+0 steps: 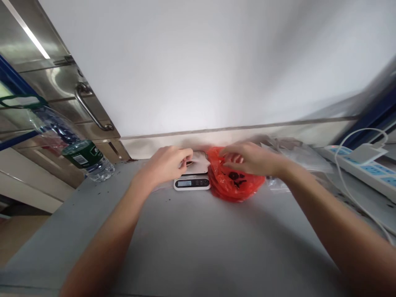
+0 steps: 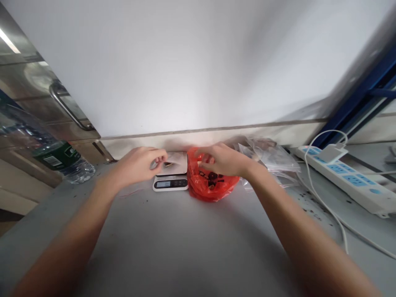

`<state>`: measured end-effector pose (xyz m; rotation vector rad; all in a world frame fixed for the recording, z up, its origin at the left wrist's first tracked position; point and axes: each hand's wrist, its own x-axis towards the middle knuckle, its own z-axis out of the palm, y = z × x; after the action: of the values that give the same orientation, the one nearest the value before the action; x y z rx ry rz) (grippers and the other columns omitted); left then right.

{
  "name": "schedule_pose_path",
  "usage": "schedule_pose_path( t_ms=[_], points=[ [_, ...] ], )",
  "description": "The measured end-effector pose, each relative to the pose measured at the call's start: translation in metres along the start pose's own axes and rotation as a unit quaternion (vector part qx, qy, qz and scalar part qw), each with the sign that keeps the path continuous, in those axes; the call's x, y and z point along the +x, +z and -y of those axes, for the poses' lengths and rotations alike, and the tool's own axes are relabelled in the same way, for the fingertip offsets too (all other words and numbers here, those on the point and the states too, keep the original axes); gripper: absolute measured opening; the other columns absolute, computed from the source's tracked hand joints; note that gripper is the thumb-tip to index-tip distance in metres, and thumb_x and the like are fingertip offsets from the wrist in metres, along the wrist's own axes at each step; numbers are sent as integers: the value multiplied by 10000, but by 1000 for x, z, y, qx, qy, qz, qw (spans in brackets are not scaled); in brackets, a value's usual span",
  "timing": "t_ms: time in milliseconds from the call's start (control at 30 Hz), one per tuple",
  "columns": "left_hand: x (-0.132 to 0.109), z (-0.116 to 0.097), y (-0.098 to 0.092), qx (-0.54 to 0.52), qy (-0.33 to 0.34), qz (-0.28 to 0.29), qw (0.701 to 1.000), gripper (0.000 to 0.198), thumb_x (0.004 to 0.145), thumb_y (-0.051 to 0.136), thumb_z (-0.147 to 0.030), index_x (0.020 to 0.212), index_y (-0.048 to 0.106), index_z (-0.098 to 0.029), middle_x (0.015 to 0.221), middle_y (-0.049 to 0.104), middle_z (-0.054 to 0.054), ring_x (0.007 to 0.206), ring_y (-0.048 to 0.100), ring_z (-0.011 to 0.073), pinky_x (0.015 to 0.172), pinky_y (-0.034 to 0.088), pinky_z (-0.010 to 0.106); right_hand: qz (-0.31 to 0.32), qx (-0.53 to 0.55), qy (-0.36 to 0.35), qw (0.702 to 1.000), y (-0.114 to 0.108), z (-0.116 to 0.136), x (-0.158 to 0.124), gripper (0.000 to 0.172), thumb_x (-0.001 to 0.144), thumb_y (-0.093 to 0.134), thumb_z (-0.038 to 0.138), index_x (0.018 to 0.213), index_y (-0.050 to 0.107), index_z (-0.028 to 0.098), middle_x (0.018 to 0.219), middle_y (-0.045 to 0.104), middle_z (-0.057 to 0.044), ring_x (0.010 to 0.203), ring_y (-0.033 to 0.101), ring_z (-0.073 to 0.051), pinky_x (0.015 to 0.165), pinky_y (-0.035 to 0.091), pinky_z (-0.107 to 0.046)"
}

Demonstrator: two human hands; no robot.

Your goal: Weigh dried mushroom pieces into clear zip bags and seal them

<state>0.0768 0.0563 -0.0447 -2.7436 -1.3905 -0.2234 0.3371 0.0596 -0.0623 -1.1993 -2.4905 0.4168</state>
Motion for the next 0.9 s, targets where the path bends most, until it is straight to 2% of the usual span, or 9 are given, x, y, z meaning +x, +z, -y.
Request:
schedule_pose_path(
  t_ms=[100, 200, 267, 367, 433, 500, 633, 767, 900],
  points=[
    [-7, 1, -13, -43, 8, -65, 997, 116, 844, 506, -128, 823, 588, -208, 792, 700, 1, 713, 641, 164, 649, 411, 267, -27, 44, -104, 993, 9, 12, 2, 491, 884, 579, 202, 1369, 610, 273, 1377, 660, -91, 1183, 652, -259, 967, 544, -428],
    [-19, -2, -30, -125, 10, -95, 988, 71, 863, 536, -191, 876, 601, -217, 822, 724, -9, 783, 692, 155, 676, 461, 235, -50, 51, -161, 984, 17, 26, 4, 324, 922, 585, 198, 1220, 700, 249, 1480, 571, -130, 1103, 690, -239, 935, 565, -426],
    [-29, -5, -42, -154, 8, -106, 982, 52, 870, 567, -236, 889, 614, -223, 804, 724, -20, 774, 697, 144, 665, 471, 217, -96, 58, -187, 976, 22, 35, 4, 168, 961, 597, 249, 1026, 747, 211, 1319, 679, -146, 976, 719, -226, 850, 580, -394],
    [-39, -7, -55, -181, -4, -100, 978, 101, 897, 596, -317, 925, 638, -230, 757, 728, -28, 672, 662, 127, 596, 453, 213, -178, 85, -216, 956, 24, 46, 2, 198, 981, 618, 300, 866, 739, 194, 885, 772, -72, 777, 704, -183, 682, 544, -303],
    [-41, -6, -59, -209, -12, -96, 973, 170, 924, 577, -375, 960, 662, -233, 749, 739, -22, 622, 639, 122, 575, 450, 221, -224, 106, -191, 950, 22, 53, 0, 212, 970, 644, 335, 841, 742, 199, 780, 765, -34, 649, 654, -146, 605, 502, -276],
    [-41, -4, -60, -243, -14, -92, 966, 219, 909, 601, -420, 996, 690, -240, 771, 753, -12, 657, 663, 134, 609, 477, 228, -241, 126, -147, 951, 19, 57, -2, 234, 947, 669, 392, 828, 751, 207, 802, 780, -31, 614, 627, -134, 600, 492, -281],
    [-35, 3, -56, -276, -21, -66, 959, 245, 807, 710, -419, 984, 742, -252, 834, 774, 9, 776, 709, 173, 719, 527, 250, -203, 166, -99, 960, 9, 56, -4, 255, 901, 689, 440, 803, 744, 211, 768, 763, -31, 622, 623, -154, 589, 475, -303],
    [-30, 8, -52, -256, -34, -18, 966, 223, 803, 692, -441, 851, 769, -237, 859, 778, 28, 792, 699, 186, 679, 518, 245, -179, 166, -58, 968, -2, 48, -6, 236, 880, 665, 462, 786, 689, 247, 726, 721, -17, 622, 604, -166, 569, 457, -312],
    [-27, 7, -49, -269, -21, -36, 962, 209, 840, 656, -413, 810, 762, -235, 826, 767, 12, 771, 680, 163, 725, 527, 243, -177, 148, -42, 972, -9, 41, -9, 230, 861, 669, 475, 817, 618, 255, 707, 685, -6, 615, 606, -168, 572, 456, -315]
  ],
)
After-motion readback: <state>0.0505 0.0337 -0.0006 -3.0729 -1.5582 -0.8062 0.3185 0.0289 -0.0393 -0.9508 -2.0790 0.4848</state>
